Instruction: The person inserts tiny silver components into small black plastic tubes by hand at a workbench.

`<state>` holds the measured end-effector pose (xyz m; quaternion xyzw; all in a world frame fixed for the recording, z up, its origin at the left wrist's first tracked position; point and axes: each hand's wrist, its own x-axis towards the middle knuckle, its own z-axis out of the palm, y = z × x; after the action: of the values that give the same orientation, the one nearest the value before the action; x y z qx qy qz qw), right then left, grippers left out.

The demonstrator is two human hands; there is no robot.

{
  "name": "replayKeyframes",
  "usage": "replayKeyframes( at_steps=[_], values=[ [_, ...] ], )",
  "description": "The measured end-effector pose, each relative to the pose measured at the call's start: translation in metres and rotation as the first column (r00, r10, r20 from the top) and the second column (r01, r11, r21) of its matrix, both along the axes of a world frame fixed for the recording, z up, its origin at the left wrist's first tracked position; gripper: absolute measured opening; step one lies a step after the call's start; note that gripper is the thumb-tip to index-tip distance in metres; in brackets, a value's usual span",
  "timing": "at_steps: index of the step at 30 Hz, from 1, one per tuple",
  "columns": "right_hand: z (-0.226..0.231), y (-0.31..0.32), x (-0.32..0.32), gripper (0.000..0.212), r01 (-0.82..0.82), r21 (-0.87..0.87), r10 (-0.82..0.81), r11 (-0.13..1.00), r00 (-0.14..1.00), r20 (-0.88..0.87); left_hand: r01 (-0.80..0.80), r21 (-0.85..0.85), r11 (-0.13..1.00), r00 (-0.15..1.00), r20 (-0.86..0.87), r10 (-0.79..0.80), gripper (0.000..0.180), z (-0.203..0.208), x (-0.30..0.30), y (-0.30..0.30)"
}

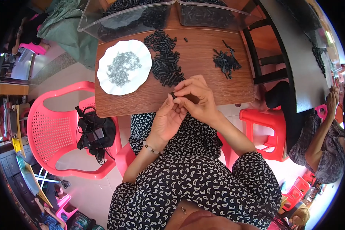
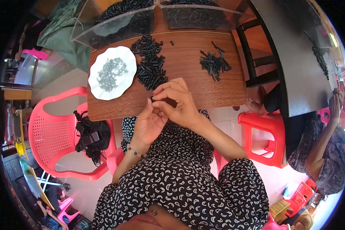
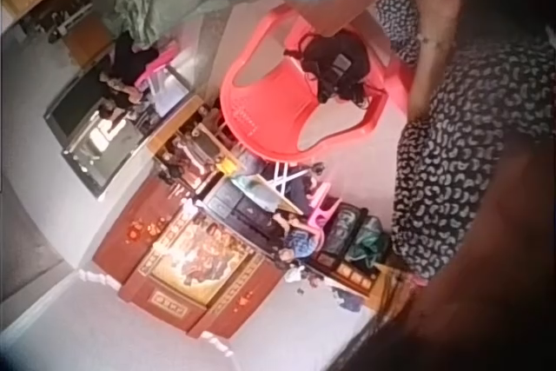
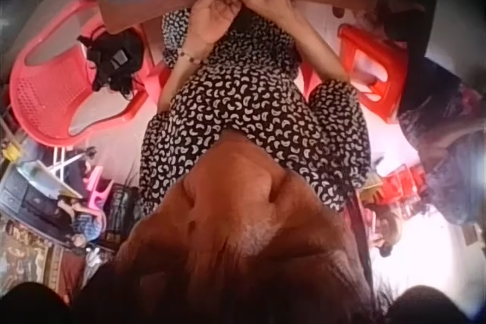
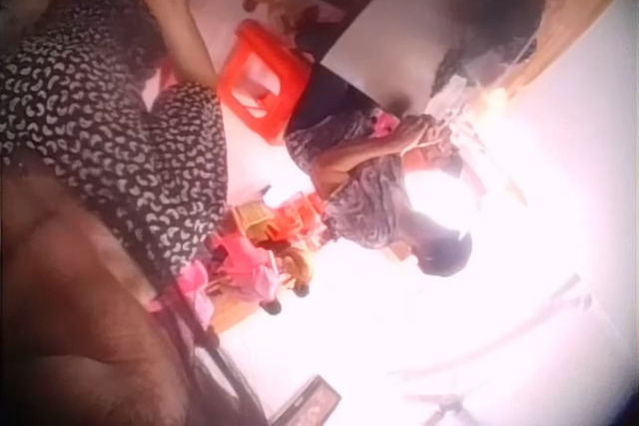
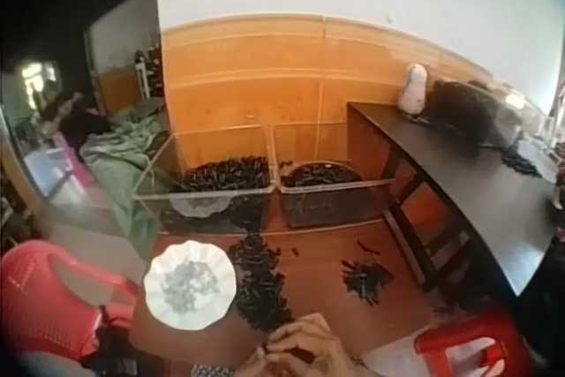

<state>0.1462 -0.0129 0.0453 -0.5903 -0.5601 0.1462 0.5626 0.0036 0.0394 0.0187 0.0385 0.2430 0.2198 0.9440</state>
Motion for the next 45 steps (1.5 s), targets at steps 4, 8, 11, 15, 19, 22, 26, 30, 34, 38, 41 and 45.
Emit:
replayKeyframes(
  at_steps=[4, 8, 11, 15, 19, 22, 26, 30, 34, 38, 41, 45],
  values=[
    [0.002, 0.007, 0.017, 0.016, -0.061, -0.175, 0.009, 0.983, 0.959, -0.284, -0.026, 0.035, 0.999, 0.994, -0.110, 0.029, 0.026, 0.001, -0.001, 0.009],
    [0.028, 0.052, 0.071, 0.020, 0.180, -0.305, -0.114, 0.935, 0.969, 0.220, -0.004, -0.012, 1.000, 0.999, -0.037, 0.004, 0.024, 0.000, -0.004, 0.013],
    [0.020, 0.089, 0.116, 0.022, 0.381, -0.296, -0.237, 0.876, 0.875, 0.423, 0.026, -0.011, 1.000, 1.000, -0.009, -0.026, 0.022, 0.002, -0.005, 0.010],
    [-0.002, 0.120, 0.133, 0.022, 0.417, -0.403, -0.203, 0.815, 0.856, 0.476, 0.016, -0.016, 1.000, 1.000, -0.003, -0.016, 0.021, 0.000, -0.010, 0.010],
    [-0.008, 0.127, 0.128, 0.020, 0.388, -0.451, -0.122, 0.804, 0.850, 0.513, -0.019, 0.022, 1.000, 1.000, -0.007, 0.019, 0.021, 0.001, -0.019, 0.011],
    [-0.006, 0.125, 0.126, 0.018, 0.381, -0.482, -0.107, 0.789, 0.857, 0.504, -0.025, 0.016, 1.000, 1.000, 0.001, 0.025, 0.021, 0.002, -0.020, 0.012],
    [-0.002, 0.110, 0.119, 0.016, 0.257, -0.416, -0.129, 0.872, 0.941, 0.312, -0.029, 0.029, 0.999, 0.999, 0.023, 0.029, 0.022, 0.001, -0.016, 0.014],
    [0.021, 0.073, 0.090, 0.017, 0.168, -0.432, -0.074, 0.886, 0.971, 0.226, -0.022, 0.028, 0.999, 0.999, 0.026, 0.021, 0.024, 0.002, -0.015, 0.014],
    [0.025, 0.033, 0.058, 0.016, -0.169, -0.370, 0.027, 0.913, 0.933, -0.358, -0.019, 0.016, 1.000, 0.999, 0.030, 0.018, 0.024, 0.002, -0.012, 0.015],
    [0.017, 0.004, 0.032, 0.015, -0.270, -0.243, 0.092, 0.932, 0.822, -0.562, -0.024, 0.047, 0.999, 0.999, 0.032, 0.023, 0.023, 0.000, -0.011, 0.013],
    [0.023, -0.007, 0.016, 0.015, -0.337, -0.180, 0.088, 0.924, 0.646, -0.759, -0.027, 0.074, 0.997, 0.999, 0.019, 0.026, 0.023, -0.001, -0.009, 0.010],
    [0.016, -0.014, 0.007, 0.014, -0.355, -0.090, 0.146, 0.930, 0.585, -0.798, -0.023, 0.098, 0.995, 0.999, 0.028, 0.021, 0.024, -0.001, -0.007, 0.005]
  ],
)
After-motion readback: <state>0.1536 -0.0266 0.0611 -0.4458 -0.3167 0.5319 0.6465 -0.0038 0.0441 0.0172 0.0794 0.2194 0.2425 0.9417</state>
